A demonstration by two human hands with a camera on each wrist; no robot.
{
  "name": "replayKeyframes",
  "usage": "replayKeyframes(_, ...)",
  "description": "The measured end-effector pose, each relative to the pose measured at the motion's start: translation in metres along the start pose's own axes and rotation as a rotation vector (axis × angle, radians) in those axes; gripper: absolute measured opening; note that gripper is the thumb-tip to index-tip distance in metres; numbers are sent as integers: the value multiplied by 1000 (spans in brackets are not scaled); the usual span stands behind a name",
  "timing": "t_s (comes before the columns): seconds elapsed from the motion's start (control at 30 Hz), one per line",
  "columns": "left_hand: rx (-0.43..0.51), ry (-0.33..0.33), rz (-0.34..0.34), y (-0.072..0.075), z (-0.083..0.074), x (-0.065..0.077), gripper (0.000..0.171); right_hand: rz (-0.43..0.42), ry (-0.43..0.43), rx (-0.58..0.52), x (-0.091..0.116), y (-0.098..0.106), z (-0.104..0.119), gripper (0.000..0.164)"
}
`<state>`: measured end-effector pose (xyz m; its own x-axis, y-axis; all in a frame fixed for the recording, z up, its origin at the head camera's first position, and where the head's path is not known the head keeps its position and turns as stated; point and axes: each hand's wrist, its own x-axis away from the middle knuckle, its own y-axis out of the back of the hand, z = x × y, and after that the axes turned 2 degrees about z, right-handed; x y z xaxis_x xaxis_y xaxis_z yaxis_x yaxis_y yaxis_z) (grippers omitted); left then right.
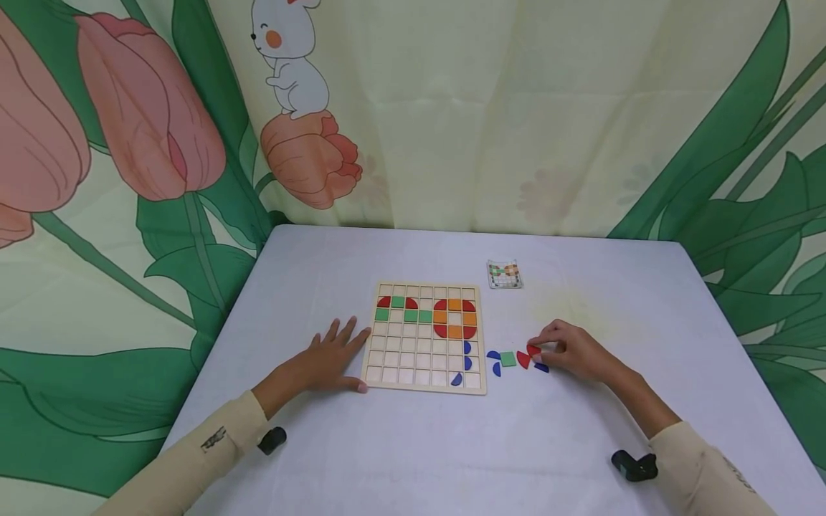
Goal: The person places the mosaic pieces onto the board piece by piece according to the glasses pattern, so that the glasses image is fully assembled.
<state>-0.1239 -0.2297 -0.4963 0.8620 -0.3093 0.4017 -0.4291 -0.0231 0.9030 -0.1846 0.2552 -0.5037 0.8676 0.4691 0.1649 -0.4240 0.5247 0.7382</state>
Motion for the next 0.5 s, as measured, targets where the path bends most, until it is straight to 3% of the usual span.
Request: replayKeyframes(0.5,4,0,-6,3,-3,2,112,19,-5,20,0,-5,12,28)
